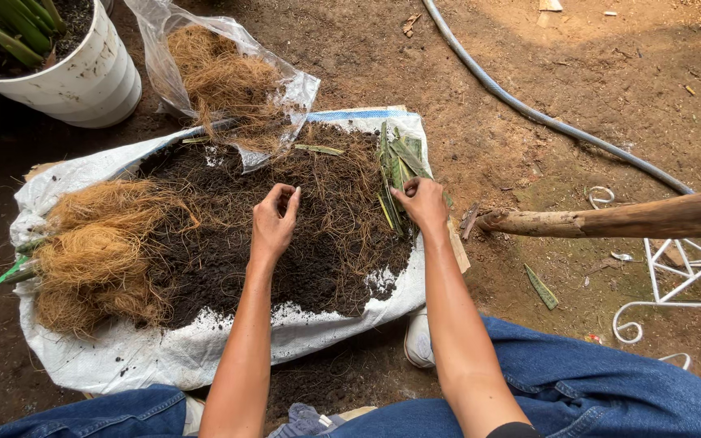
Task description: The person sits on the ground and pots snake plant cuttings. They wrap the base of each cutting with fibrous coco coir and soil, press soil around the rooted base by hand, and place the prepared cutting with others on the sack of soil.
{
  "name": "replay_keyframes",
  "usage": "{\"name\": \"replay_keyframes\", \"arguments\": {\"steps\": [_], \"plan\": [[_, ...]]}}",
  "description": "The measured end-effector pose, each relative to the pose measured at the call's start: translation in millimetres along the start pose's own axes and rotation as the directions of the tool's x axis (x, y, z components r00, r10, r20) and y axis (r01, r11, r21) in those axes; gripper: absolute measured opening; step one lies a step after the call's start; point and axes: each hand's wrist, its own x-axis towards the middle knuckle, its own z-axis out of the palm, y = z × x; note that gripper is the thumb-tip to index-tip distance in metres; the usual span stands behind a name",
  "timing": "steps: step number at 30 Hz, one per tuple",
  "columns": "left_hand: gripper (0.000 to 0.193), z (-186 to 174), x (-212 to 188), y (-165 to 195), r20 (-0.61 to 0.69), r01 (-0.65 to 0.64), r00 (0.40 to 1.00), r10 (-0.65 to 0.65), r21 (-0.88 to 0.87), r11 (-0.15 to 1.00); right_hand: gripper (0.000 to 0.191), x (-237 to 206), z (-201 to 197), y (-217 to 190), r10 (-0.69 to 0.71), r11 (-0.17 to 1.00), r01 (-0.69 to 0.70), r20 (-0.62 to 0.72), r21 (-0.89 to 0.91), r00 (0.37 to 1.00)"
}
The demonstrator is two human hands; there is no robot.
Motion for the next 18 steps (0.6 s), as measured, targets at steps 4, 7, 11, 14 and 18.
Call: {"name": "replay_keyframes", "arguments": {"steps": [4, 7, 11, 14, 18], "plan": [[0.025, -2.7, -0.1, -0.1, 0.001, 0.003, 1.0, -0.003, -0.015, 1.0, 0.039, 1.0, -0.3, 4.8, -0.067, 0.977, 0.073, -0.038, 0.202, 0.997], [0.025, -3.6, -1.3, -0.4, -0.016, -0.012, 1.0, 0.011, -0.021, 1.0, 0.036, 0.9, -5.6, 17.8, -0.065, 0.954, 0.076, -0.047, 0.291, 0.997], [0.025, -3.2, -0.9, -0.9, 0.011, 0.032, 0.999, -0.032, -0.004, 0.999, 0.033, 3.1, -12.0, 31.2, -0.101, 0.98, 0.161, -0.404, 0.117, 0.909], [0.025, -3.0, -0.3, -1.5, 0.005, 0.021, 1.0, -0.021, -0.004, 1.0, 0.042, 4.0, -11.4, 36.5, -0.071, 0.986, 0.125, -0.386, 0.115, 0.92], [0.023, -3.2, 0.0, -4.2, -0.001, 0.033, 0.999, -0.033, -0.011, 0.999, 0.032, 6.7, -8.5, 38.6, 0.079, 0.987, -0.049, -0.195, 0.155, 0.978]]}}
